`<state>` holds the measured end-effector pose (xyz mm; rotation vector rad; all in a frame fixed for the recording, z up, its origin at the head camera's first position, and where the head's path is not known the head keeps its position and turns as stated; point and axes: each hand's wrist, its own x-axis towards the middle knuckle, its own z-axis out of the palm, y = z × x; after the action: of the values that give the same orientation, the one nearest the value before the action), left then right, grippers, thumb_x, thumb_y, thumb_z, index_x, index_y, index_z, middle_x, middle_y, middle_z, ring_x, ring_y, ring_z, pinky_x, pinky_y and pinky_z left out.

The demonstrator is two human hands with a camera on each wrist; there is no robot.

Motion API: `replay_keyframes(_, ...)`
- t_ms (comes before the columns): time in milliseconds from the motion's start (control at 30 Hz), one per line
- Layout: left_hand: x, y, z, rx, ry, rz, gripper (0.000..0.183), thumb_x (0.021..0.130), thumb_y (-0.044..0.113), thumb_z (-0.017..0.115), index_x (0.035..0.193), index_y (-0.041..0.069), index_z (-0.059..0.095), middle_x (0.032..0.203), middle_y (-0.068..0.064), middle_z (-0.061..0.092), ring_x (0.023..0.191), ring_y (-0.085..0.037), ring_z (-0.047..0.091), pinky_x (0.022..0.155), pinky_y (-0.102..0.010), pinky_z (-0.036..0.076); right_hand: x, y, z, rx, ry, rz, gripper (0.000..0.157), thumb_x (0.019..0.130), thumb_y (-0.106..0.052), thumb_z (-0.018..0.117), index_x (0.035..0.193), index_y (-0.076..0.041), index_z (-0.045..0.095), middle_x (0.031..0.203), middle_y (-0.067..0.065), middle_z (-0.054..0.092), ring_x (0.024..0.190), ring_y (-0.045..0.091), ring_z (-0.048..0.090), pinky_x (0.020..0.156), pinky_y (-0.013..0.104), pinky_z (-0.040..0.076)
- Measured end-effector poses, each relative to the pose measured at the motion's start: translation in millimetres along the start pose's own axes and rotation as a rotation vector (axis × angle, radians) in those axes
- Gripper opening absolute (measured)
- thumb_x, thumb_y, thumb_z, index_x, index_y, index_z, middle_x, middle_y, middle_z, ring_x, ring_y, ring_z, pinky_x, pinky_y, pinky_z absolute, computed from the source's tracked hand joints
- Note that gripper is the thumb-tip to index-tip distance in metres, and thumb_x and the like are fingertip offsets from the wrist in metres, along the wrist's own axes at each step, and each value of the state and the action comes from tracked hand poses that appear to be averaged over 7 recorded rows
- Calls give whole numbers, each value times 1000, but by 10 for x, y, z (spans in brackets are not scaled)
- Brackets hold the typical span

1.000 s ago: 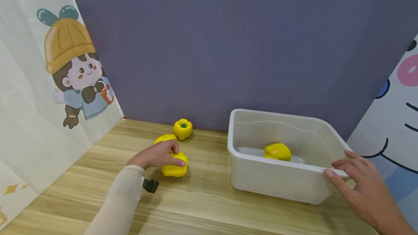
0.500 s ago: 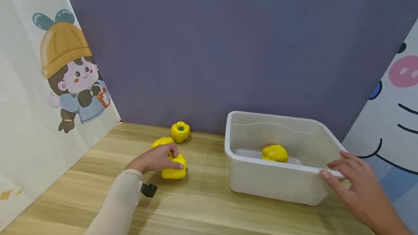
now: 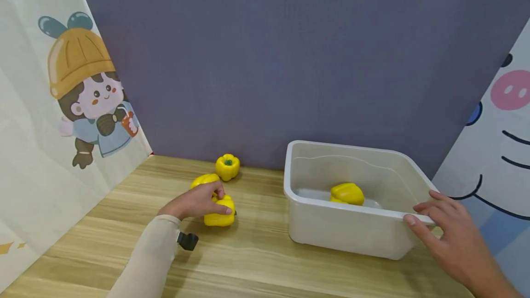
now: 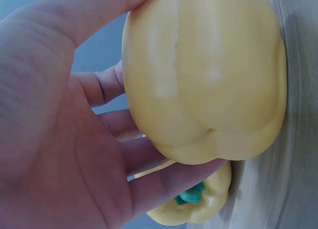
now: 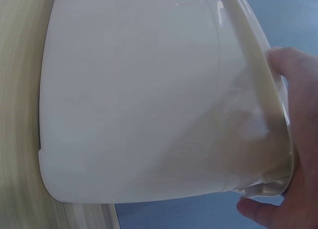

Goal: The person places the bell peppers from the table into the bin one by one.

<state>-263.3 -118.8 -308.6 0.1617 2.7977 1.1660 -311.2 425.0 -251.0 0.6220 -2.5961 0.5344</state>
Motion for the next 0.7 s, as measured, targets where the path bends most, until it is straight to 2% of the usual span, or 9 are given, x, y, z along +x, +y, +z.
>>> replay_keyframes(167,-17,12,-9,19,-6,-19,48,78,38,86,93,9,51,80,-1,48,72,-16,49,62,-30,40,4,2,1,6,1,-10,35,97,-32,67,98,3,68,117,29,58,137,53,26,104,79,13)
replay_keyframes(467,-49,37,-33,85,-42,-40,52,72,36,91,95,12,51,83,-2,50,77,-17,51,67,-33,42,9,9,7,9,-7,4,36,97,-32,67,97,3,68,119,30,58,138,54,25,104,80,12)
replay_keyframes(700,-70,52,-48,62,-46,-59,47,76,33,88,96,12,51,84,-3,52,77,-18,51,67,-33,42,9,2,11,0,-5,9,37,97,-33,67,100,4,68,117,30,59,137,55,25,103,80,12)
